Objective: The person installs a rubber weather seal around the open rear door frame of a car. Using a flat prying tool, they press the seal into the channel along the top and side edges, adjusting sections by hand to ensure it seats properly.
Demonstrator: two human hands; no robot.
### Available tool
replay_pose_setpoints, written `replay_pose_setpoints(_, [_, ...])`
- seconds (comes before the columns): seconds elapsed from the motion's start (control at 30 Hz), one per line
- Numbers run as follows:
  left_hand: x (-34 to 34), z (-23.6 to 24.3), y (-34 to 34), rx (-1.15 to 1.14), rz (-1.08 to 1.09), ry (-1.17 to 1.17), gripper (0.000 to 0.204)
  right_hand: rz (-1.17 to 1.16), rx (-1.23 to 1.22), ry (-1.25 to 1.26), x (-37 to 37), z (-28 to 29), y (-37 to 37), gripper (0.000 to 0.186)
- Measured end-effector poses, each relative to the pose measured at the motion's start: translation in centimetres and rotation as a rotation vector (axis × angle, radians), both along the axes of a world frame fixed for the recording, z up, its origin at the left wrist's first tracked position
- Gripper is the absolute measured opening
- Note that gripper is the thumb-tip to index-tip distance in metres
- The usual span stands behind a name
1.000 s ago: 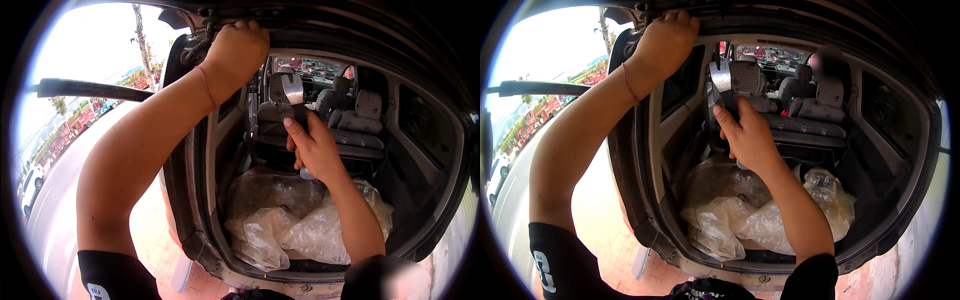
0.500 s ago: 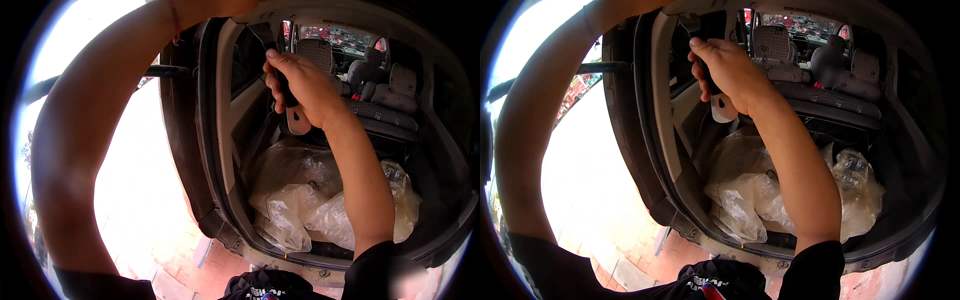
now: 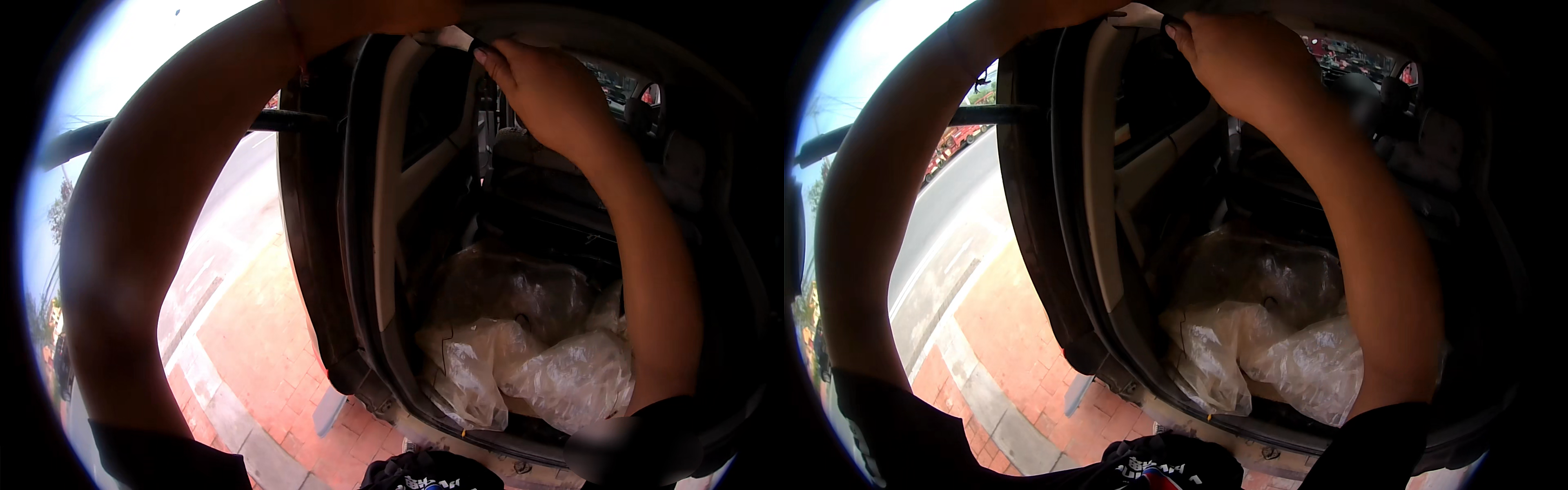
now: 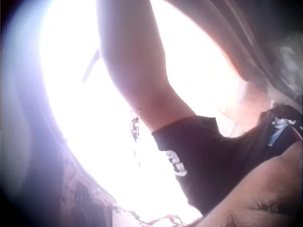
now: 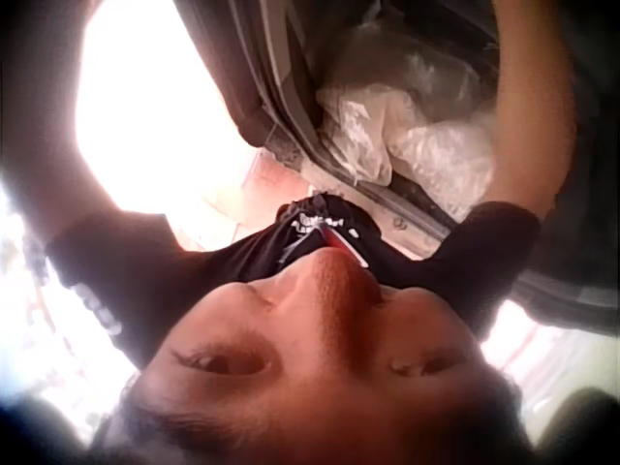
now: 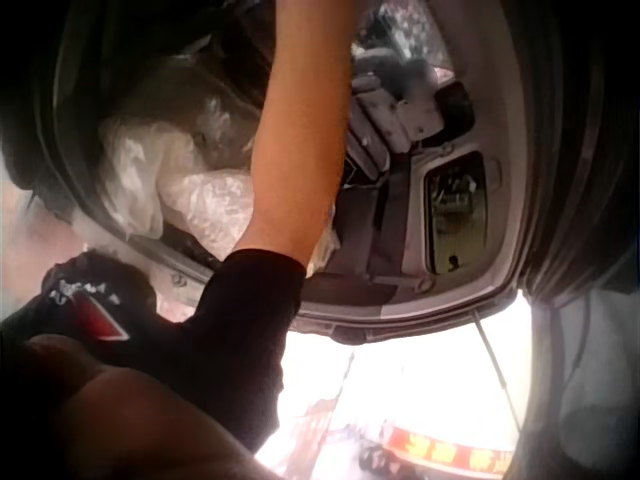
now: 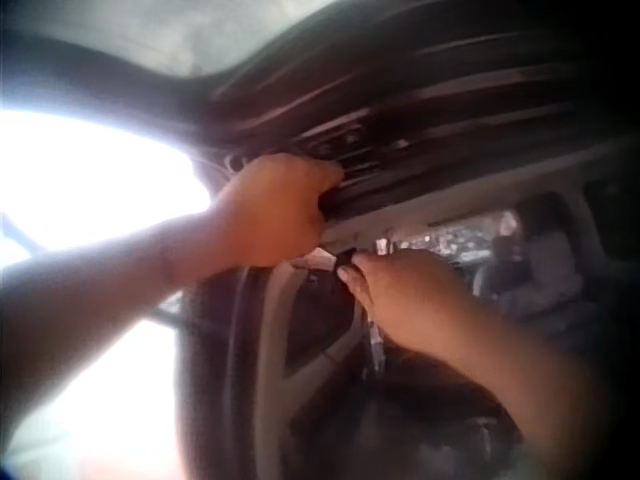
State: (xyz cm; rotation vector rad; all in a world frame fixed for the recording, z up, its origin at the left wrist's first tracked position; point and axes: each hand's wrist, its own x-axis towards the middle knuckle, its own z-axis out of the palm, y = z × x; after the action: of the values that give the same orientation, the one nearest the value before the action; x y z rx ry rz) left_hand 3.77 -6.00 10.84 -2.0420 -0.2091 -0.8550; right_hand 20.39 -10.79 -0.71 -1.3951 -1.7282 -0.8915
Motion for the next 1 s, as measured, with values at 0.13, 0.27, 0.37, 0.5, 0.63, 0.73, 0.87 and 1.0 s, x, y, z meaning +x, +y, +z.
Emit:
replay_pose_setpoints(0.13, [-0.1,-0.4,-0.3,0.014,-0.025,-0.019,0.020,-0.358,0.159,-0.150,-1.3,-1.7,-1.3,0.035])
replay_pose_setpoints(0.27, [0.1,-0.5,-0.1,-0.049,0.004,-0.031,0.022,-0.450,0.229,-0.209,-2.9,-2.7,-1.3,0.031])
replay_pose_setpoints(0.37, [0.3,-0.2,0.3,-0.116,0.002,-0.028,0.024,-0.463,0.261,-0.257,-3.6,-2.3,-1.4,0.030])
replay_pose_setpoints(0.5, [0.3,0.0,0.5,-0.064,-0.101,0.001,0.024,-0.420,0.218,-0.386,-2.3,-0.3,-1.9,0.029])
replay_pose_setpoints(0.63, [0.4,-0.2,0.2,-0.138,-0.072,-0.009,0.026,-0.234,0.085,-0.447,-0.6,2.8,0.3,0.032])
replay_pose_setpoints(0.73, [0.0,-0.6,-0.2,-0.157,-0.068,-0.028,0.028,-0.267,0.077,-0.440,0.6,2.8,1.3,0.035])
replay_pose_setpoints(0.87, [0.1,-0.2,-0.9,-0.210,-0.025,-0.020,0.029,0.031,0.079,-0.348,1.9,2.4,1.9,0.037])
replay_pose_setpoints(1.0, [0.7,-0.1,-1.1,-0.217,0.028,-0.029,0.025,0.053,0.049,-0.381,3.2,2.5,2.4,0.037])
